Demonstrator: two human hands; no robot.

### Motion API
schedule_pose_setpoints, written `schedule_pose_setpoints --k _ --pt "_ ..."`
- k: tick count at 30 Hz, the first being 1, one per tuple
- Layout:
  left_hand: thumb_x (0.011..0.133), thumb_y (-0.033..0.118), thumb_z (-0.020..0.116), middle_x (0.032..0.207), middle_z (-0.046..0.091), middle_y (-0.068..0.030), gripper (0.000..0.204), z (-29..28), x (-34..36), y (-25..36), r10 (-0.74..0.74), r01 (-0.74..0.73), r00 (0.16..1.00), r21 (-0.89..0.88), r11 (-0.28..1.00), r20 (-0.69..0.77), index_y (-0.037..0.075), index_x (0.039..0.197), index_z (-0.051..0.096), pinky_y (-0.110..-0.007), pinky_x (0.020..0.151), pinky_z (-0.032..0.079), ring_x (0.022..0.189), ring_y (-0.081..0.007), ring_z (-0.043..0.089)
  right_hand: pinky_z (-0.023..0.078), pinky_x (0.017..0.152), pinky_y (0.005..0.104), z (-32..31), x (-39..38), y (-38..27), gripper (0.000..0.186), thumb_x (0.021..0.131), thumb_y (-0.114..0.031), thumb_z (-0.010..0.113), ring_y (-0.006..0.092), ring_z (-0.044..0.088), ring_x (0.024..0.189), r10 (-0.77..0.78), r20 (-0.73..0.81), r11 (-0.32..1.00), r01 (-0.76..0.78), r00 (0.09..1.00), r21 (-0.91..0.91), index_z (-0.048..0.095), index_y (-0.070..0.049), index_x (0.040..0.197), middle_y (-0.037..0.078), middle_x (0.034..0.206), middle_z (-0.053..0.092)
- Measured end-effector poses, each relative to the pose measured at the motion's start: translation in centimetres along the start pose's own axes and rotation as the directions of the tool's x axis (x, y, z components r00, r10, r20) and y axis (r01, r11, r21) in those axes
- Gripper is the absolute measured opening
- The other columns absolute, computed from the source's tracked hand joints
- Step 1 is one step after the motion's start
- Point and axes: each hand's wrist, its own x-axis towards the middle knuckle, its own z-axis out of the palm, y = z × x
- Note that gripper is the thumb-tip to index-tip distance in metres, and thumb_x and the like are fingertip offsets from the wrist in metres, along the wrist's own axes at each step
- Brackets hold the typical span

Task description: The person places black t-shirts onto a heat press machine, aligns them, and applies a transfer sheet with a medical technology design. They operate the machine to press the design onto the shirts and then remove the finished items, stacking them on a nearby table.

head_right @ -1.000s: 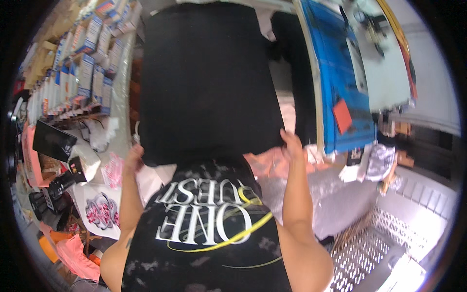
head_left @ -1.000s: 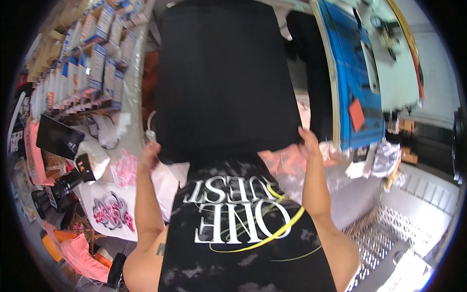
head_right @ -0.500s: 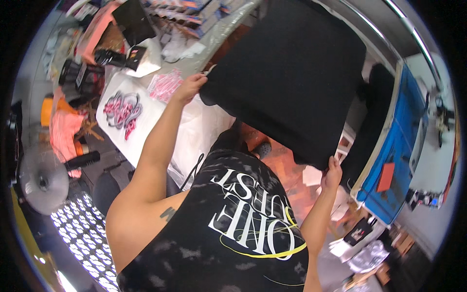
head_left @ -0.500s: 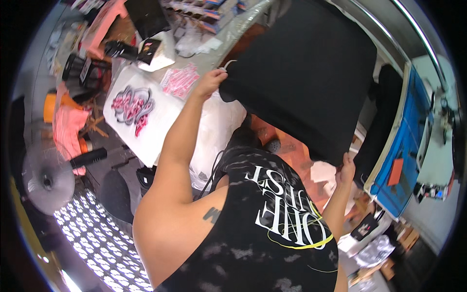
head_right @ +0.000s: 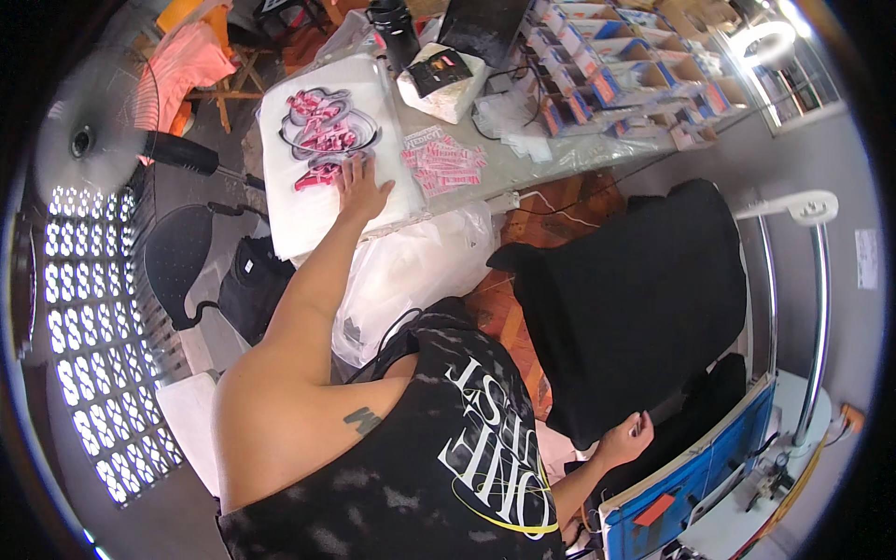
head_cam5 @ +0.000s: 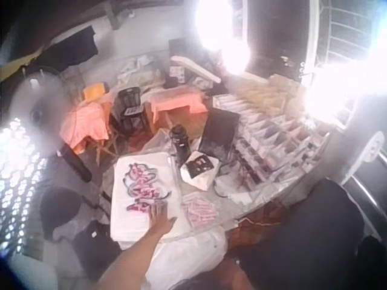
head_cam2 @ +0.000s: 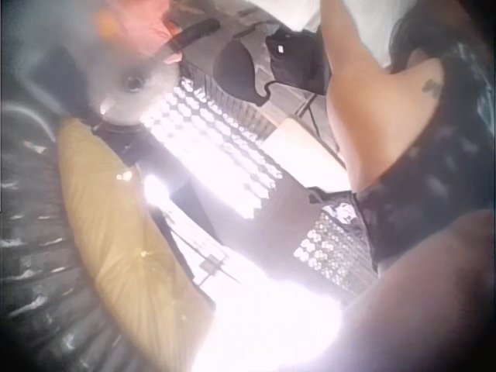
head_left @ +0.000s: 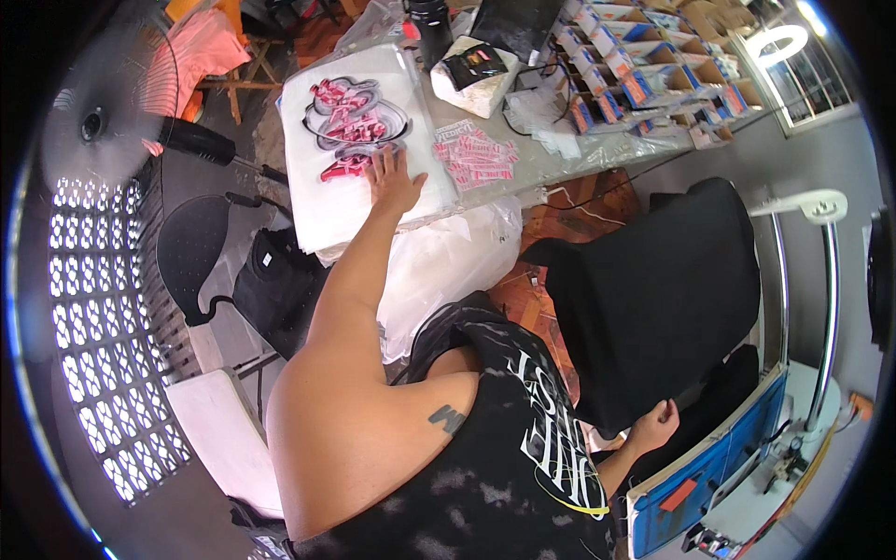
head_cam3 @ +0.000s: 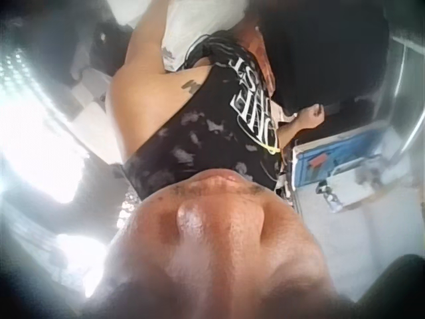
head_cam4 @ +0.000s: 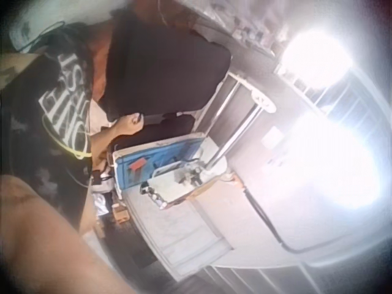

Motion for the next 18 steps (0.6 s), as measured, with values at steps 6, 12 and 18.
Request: schedule_pose_setpoints --k 6,12,18 --pt "0.103 0.042 0.039 0.163 0.017 -0.0181 0.058 0.8 0.2 -0.1 0.025 -0.027 0.999 0.059 0.998 0.036 0.014 0.154 0.032 -0.060 0.119 0.008 0.150 -0.0409 0.012 0.050 0.088 0.0349 3.2 4.9 -9.8 0.019 0.093 -0.014 0.064 0.0253 0.064 0.102 -0.152 0.081 0.977 0.138 0.985 0.161 0.069 -0.001 0.107 0.011 0.112 0.066" --pt "0.106 0.038 0.035 0.136 0.054 -0.0254 0.048 0.0 1.1 -4.5 -0.305 0.206 0.951 -0.645 0.736 -0.045 0.007 0.142 0.048 -0.048 0.107 0.039 0.129 -0.0391 0.050 0.049 0.091 0.0353 4.3 4.4 -12.8 0.016 0.092 -0.012 0.066 0.0258 0.064 0.103 -0.254 0.075 0.956 0.238 0.964 0.169 0.070 -0.001 0.104 0.011 0.111 0.066" --pt "0.105 0.046 0.041 0.095 0.067 -0.0266 0.057 -8.4 1.6 -7.6 -0.489 0.077 0.839 -0.839 0.539 -0.237 -0.006 0.117 0.062 -0.042 0.082 0.047 0.088 -0.0320 0.062 0.052 0.088 0.0336 0.6 5.6 -7.7 0.013 0.091 -0.009 0.065 0.0254 0.065 0.100 -0.244 -0.055 0.955 0.250 0.968 0.161 0.070 0.001 0.099 0.013 0.109 0.067"
